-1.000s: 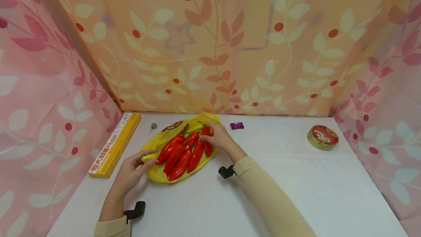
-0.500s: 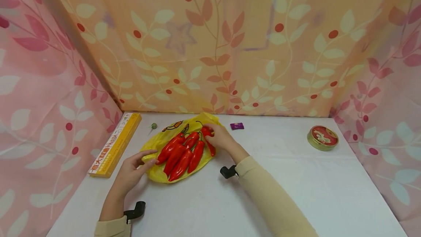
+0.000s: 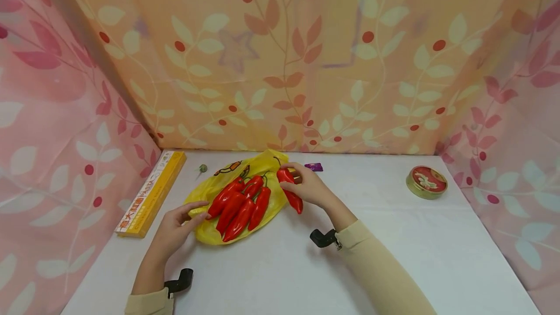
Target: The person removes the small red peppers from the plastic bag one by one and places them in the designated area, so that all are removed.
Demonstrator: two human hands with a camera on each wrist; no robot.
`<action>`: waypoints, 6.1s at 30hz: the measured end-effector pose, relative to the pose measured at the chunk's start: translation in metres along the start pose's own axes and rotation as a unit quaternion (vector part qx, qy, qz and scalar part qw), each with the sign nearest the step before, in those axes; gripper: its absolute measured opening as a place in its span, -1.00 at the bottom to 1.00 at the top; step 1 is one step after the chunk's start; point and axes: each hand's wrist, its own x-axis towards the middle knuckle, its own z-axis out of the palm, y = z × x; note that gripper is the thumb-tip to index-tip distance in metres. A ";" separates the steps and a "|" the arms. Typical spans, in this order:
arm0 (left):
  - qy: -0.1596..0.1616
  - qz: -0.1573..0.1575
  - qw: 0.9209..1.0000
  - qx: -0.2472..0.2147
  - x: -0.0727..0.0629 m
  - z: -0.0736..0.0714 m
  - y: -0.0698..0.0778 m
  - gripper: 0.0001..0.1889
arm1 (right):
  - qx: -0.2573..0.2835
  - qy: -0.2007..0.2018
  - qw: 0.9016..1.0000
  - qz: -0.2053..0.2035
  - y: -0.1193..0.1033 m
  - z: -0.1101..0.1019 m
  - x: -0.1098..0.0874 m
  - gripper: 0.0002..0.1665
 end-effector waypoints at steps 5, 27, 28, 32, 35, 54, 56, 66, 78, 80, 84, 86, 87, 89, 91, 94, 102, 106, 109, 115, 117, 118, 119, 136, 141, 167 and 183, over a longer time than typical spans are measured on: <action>-0.002 -0.012 1.000 0.002 -0.001 0.000 0.000 -0.60 | -0.012 0.029 1.000 -0.002 0.002 -0.008 -0.014 -0.28; 0.001 0.007 1.000 -0.002 -0.003 -0.005 -0.001 -0.63 | -0.039 0.106 0.994 0.013 0.032 -0.072 -0.070 -0.30; 0.000 0.008 1.000 -0.001 -0.003 -0.005 -0.001 -0.63 | -0.047 0.109 0.993 0.015 0.035 -0.075 -0.074 -0.29; -0.002 0.005 1.000 -0.002 -0.005 -0.007 -0.001 -0.61 | -0.072 0.124 0.990 0.016 0.047 -0.086 -0.088 -0.29; 0.001 0.006 1.000 -0.005 -0.006 -0.008 -0.002 -0.60 | -0.082 0.132 0.988 0.023 0.056 -0.096 -0.099 -0.28; 0.017 0.018 0.999 -0.024 -0.003 -0.007 -0.001 -0.58 | -0.135 0.141 0.976 0.097 0.117 -0.150 -0.173 -0.18; 0.017 0.018 0.999 -0.027 -0.003 -0.007 -0.002 -0.58 | -0.135 0.142 0.975 0.105 0.122 -0.152 -0.177 -0.16; 0.024 0.011 0.999 -0.025 -0.003 -0.008 0.001 -0.58 | -0.145 0.126 0.971 0.144 0.151 -0.174 -0.188 -0.12; 0.032 0.021 0.999 -0.016 -0.001 -0.005 -0.006 -0.62 | -0.180 0.109 0.961 0.180 0.174 -0.185 -0.196 -0.11; 0.034 0.025 0.999 -0.022 -0.001 -0.005 -0.006 -0.63 | -0.191 0.116 0.958 0.178 0.177 -0.184 -0.196 -0.11; 0.032 0.028 0.999 -0.030 -0.001 -0.005 -0.005 -0.63 | -0.198 0.124 0.956 0.174 0.179 -0.185 -0.197 -0.12; 0.030 0.026 0.999 -0.033 -0.002 -0.005 -0.003 -0.63 | -0.196 0.120 0.957 0.175 0.179 -0.186 -0.197 -0.11; 0.029 0.025 0.999 -0.034 -0.002 -0.006 -0.002 -0.63 | -0.194 0.118 0.958 0.177 0.178 -0.187 -0.198 -0.10; 0.028 0.024 0.999 -0.035 -0.002 -0.006 -0.001 -0.63 | -0.192 0.115 0.958 0.180 0.175 -0.188 -0.199 -0.09; 0.028 0.022 0.999 -0.035 -0.002 -0.006 0.000 -0.63 | -0.197 0.116 0.956 0.182 0.170 -0.190 -0.199 -0.08; 0.030 0.017 0.999 -0.032 -0.002 -0.006 0.000 -0.63 | -0.207 0.123 0.954 0.177 0.161 -0.192 -0.199 -0.11; 0.030 0.014 0.999 -0.037 -0.004 -0.006 -0.001 -0.63 | -0.218 0.150 0.956 0.128 0.130 -0.180 -0.190 -0.22; 0.031 0.012 0.999 -0.035 -0.003 -0.006 -0.005 -0.63 | -0.207 0.175 0.959 0.089 0.112 -0.170 -0.180 -0.30; 0.031 0.010 0.999 -0.038 -0.003 -0.006 -0.006 -0.62 | -0.196 0.184 0.961 0.064 0.102 -0.164 -0.172 -0.33; 0.030 0.007 0.999 -0.044 -0.002 -0.004 -0.004 -0.62 | -0.190 0.169 0.967 0.026 0.089 -0.150 -0.157 -0.35; 0.029 0.008 0.998 -0.047 -0.002 -0.003 -0.003 -0.62 | -0.184 0.165 0.969 0.020 0.086 -0.145 -0.153 -0.36; 0.028 0.009 0.998 -0.048 -0.002 -0.002 -0.003 -0.62 | -0.182 0.164 0.969 0.017 0.085 -0.143 -0.151 -0.37; 0.028 0.010 0.998 -0.051 -0.002 -0.001 -0.003 -0.62 | -0.180 0.162 0.970 0.015 0.083 -0.140 -0.148 -0.37; 0.030 0.028 0.998 -0.042 -0.001 -0.002 -0.006 -0.64 | -0.144 0.114 0.983 -0.017 0.054 -0.081 -0.112 -0.46; 0.029 0.021 0.999 -0.038 -0.001 -0.003 -0.005 -0.64 | -0.136 0.108 0.984 -0.036 0.048 -0.067 -0.101 -0.52; 0.019 0.003 0.999 -0.040 0.000 -0.003 -0.003 -0.62 | -0.038 0.020 0.998 -0.043 0.011 0.009 -0.028 -0.45; 0.019 0.004 0.999 -0.036 -0.001 -0.004 -0.008 -0.63 | -0.007 -0.015 1.000 -0.002 0.003 0.066 0.017 -0.23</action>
